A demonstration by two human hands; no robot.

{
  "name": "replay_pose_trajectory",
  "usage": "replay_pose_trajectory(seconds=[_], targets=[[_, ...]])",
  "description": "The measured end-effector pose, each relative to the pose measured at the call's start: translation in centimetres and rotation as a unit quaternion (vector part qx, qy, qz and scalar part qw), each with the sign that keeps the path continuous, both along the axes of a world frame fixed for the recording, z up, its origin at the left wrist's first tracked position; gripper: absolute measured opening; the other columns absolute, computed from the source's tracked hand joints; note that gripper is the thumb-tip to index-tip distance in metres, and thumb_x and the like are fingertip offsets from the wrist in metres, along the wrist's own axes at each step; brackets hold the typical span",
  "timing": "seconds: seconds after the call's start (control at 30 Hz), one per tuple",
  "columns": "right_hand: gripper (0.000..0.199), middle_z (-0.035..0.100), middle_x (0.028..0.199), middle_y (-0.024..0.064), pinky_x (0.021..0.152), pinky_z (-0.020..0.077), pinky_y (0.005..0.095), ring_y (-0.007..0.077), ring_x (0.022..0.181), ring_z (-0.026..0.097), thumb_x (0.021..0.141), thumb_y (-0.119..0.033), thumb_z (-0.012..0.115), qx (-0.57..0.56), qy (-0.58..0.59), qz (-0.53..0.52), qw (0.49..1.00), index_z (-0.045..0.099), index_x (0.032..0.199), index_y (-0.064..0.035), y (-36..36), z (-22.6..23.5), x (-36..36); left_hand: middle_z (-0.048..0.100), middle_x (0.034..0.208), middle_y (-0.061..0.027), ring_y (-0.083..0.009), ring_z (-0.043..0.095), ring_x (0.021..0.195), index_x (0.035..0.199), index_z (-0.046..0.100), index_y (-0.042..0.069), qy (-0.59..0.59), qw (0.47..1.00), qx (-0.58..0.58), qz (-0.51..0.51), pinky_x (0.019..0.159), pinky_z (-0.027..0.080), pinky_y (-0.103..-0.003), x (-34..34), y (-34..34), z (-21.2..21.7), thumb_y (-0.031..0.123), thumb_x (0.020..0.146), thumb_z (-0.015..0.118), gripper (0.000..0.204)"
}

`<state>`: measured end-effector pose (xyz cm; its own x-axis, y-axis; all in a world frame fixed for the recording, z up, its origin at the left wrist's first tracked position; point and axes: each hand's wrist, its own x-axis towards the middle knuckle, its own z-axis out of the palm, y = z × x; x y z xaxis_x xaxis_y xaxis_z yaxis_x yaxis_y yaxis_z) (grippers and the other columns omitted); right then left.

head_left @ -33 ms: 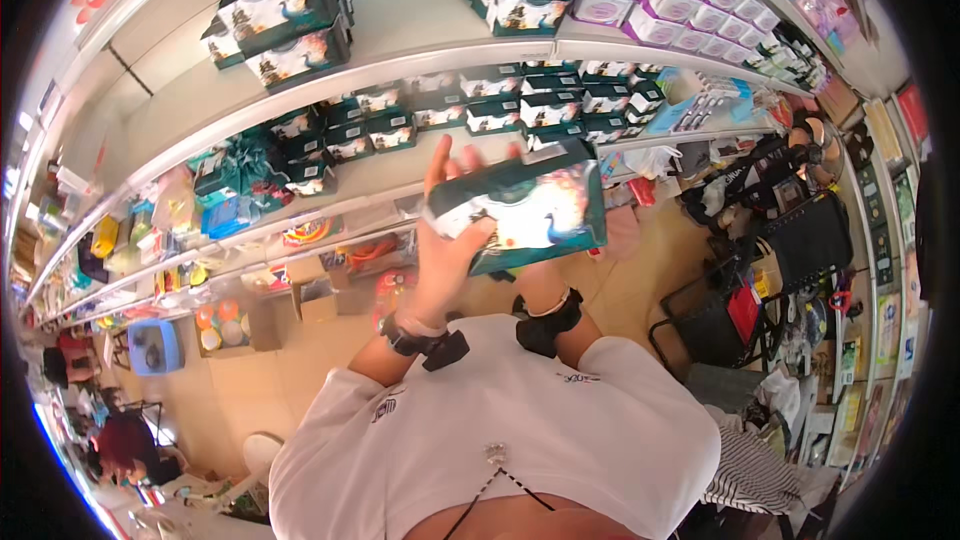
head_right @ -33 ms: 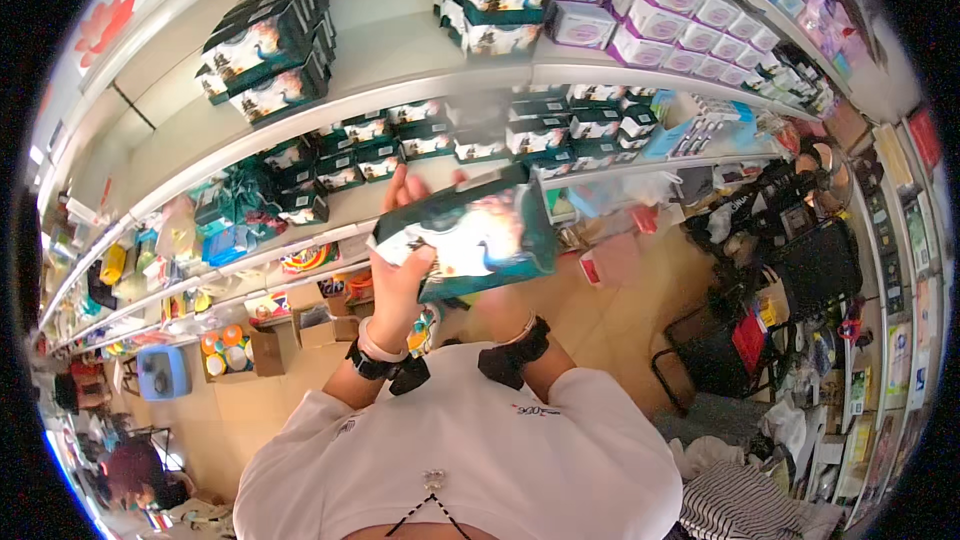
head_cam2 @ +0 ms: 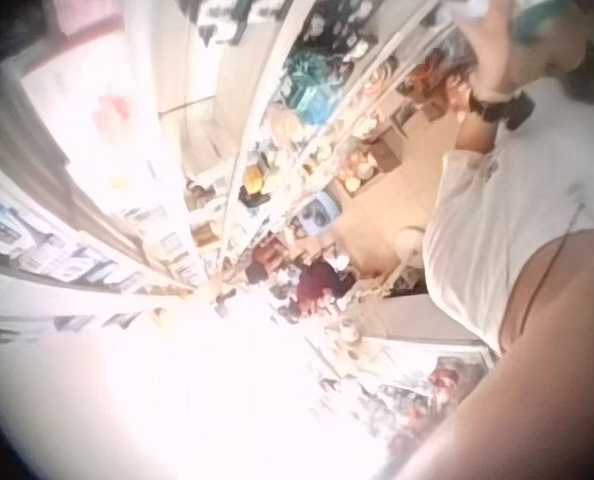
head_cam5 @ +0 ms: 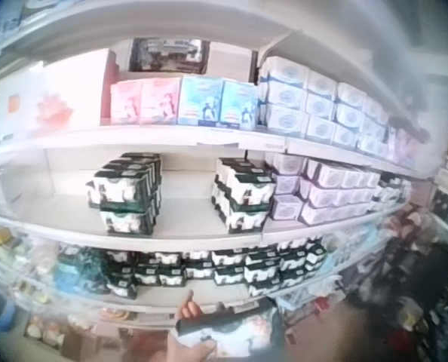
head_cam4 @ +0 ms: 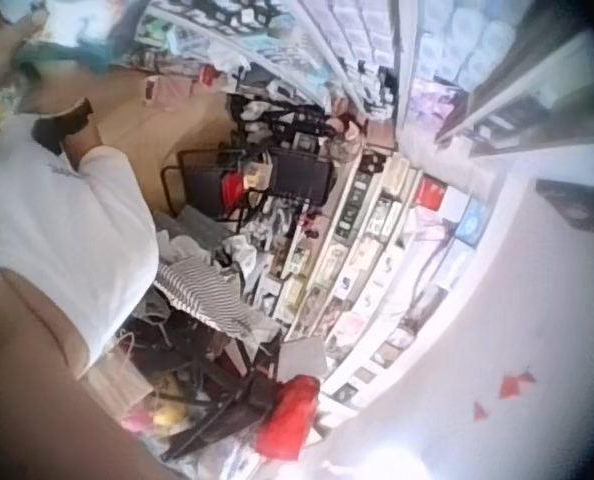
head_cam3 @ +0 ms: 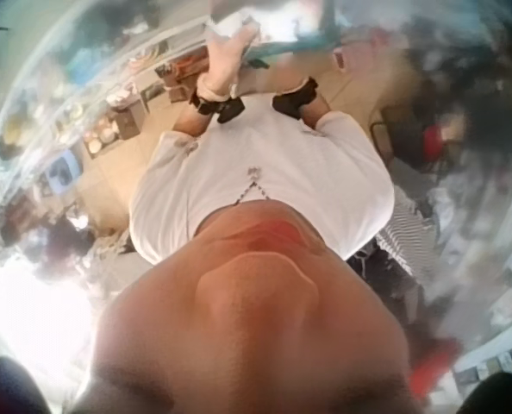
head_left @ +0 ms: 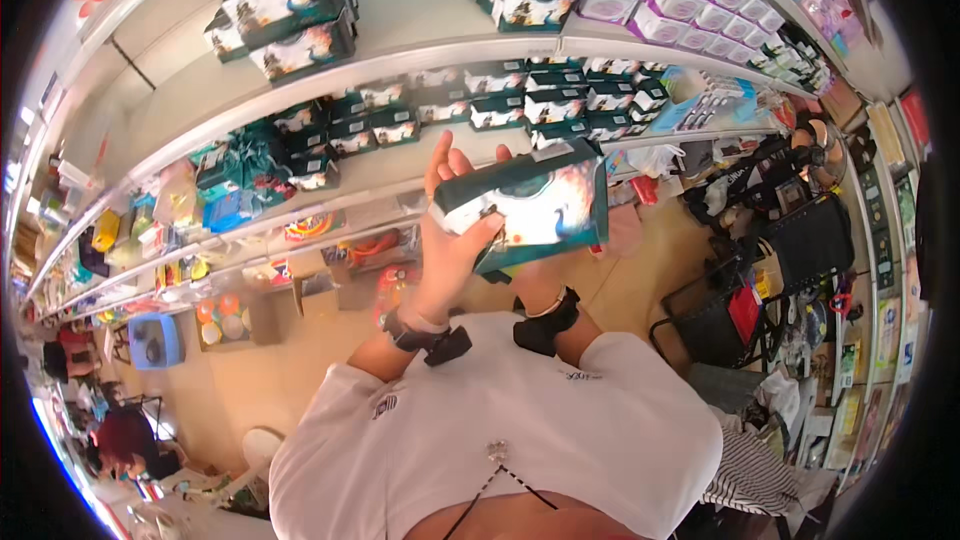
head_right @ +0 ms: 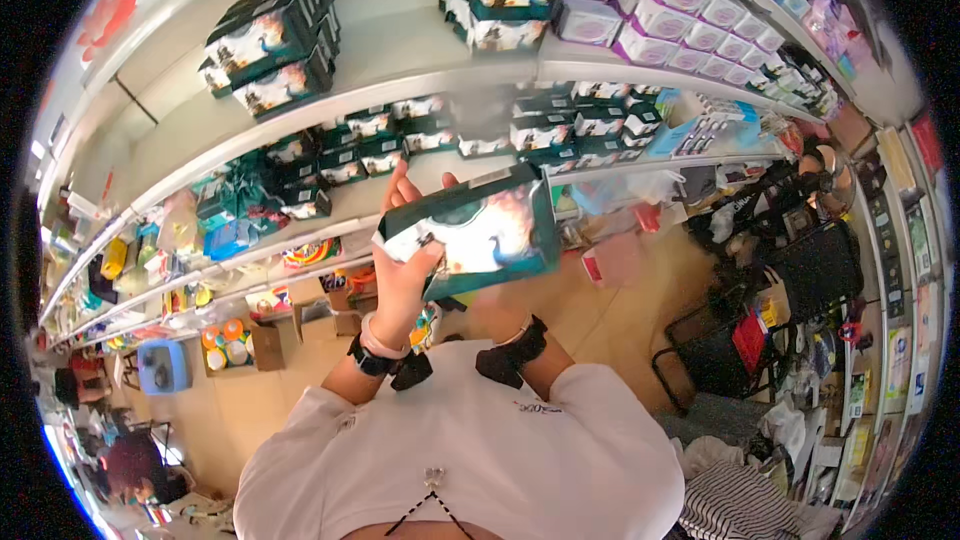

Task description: The person wipes down several dark green packages on a store shelf using a yellow cloth, picking them up individually to clean the surfaces before placing them back in their original positions.

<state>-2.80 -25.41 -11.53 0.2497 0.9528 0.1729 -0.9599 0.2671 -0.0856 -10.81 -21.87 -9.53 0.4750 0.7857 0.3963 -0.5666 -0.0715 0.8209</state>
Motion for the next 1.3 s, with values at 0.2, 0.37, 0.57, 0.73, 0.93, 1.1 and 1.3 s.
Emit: replay_pose_trajectory(seconds=[0.2,0.37,0.57,0.73,0.93,1.1,1.3], targets=[[0.058,0.027,0.129,0.017,0.097,0.0242,0.0454,0.0324,0.118,0.028,0.082,-0.05,0.032,-0.012,-0.06,-0.031,0.998,0.027,0.126,-0.0123,-0.3,-0.4,-0.5,0.048,0.098,-0.0058,-0.0127,0.047,0.092,0.129,0.015,0.003,-0.029,0.996,-0.077,-0.014,0.082,0.037,-0.024,-1.2,0.7,-2.0,0.01,0.07,0.061,0.075],[0.066,0.014,0.136,0.0149,0.094,0.0235,0.0506,0.0366,0.123,0.016,0.076,-0.059,0.037,0.159,-0.12,-0.19,0.961,0.024,0.129,-0.0203,-1.1,0.0,5.2,0.053,0.093,-0.0052,-0.0103,0.051,0.079,0.108,0.046,-0.001,-0.003,0.956,-0.288,0.049,0.068,0.043,-0.023,-3.1,3.1,-3.4,0.007,0.073,0.058,0.038],[0.068,0.017,0.135,0.0133,0.093,0.0283,0.04,0.0319,0.122,0.021,0.076,-0.057,0.041,0.082,-0.431,-0.42,0.794,0.027,0.128,-0.0151,-2.0,4.8,6.5,0.055,0.087,-0.0044,-0.0104,0.053,0.074,0.095,0.051,-0.001,0.026,0.949,-0.292,0.119,0.062,0.044,-0.024,-4.2,4.1,-4.7,0.008,0.072,0.06,0.026],[0.057,0.031,0.128,0.0136,0.097,0.0204,0.0405,0.0283,0.121,0.026,0.073,-0.041,0.054,-0.089,-0.834,-0.361,0.408,0.041,0.119,-0.0091,1.2,1.7,0.7,0.056,0.087,-0.005,-0.0105,0.052,0.074,0.096,0.051,-0.001,0.141,0.976,-0.077,0.146,0.063,0.043,-0.023,-3.7,2.0,-4.5,0.007,0.069,0.062,0.03],[0.051,0.029,0.132,0.0059,0.093,0.015,0.056,0.0315,0.122,0.022,0.069,-0.037,0.056,0.024,-0.886,-0.361,0.291,0.046,0.116,-0.0236,1.6,2.5,-3.0,0.057,0.088,-0.0048,-0.0089,0.051,0.08,0.094,0.052,-0.004,0.182,0.956,0.073,0.218,0.067,0.043,-0.024,-4.9,1.7,-2.9,0.003,0.069,0.059,0.027],[0.04,0.049,0.115,0.0034,0.095,0.0137,0.0538,0.0301,0.117,0.032,0.072,-0.036,0.055,-0.071,-0.841,-0.369,0.389,0.053,0.106,-0.0157,5.2,2.6,2.6,0.06,0.08,-0.0061,-0.0087,0.053,0.072,0.089,0.054,-0.006,0.236,0.948,0.038,0.208,0.065,0.043,-0.022,-6.1,0.7,-2.5,0.007,0.062,0.068,0.033],[0.031,0.053,0.11,0.0026,0.097,0.0179,0.0496,0.0217,0.111,0.042,0.075,-0.032,0.054,0.081,-0.877,-0.259,0.397,0.055,0.1,-0.0145,2.5,2.8,-2.4,0.06,0.069,-0.0092,-0.01,0.055,0.061,0.086,0.057,-0.001,0.331,0.899,0.143,0.247,0.056,0.044,-0.022,-5.6,0.8,-4.9,0.003,0.057,0.067,0.031]])
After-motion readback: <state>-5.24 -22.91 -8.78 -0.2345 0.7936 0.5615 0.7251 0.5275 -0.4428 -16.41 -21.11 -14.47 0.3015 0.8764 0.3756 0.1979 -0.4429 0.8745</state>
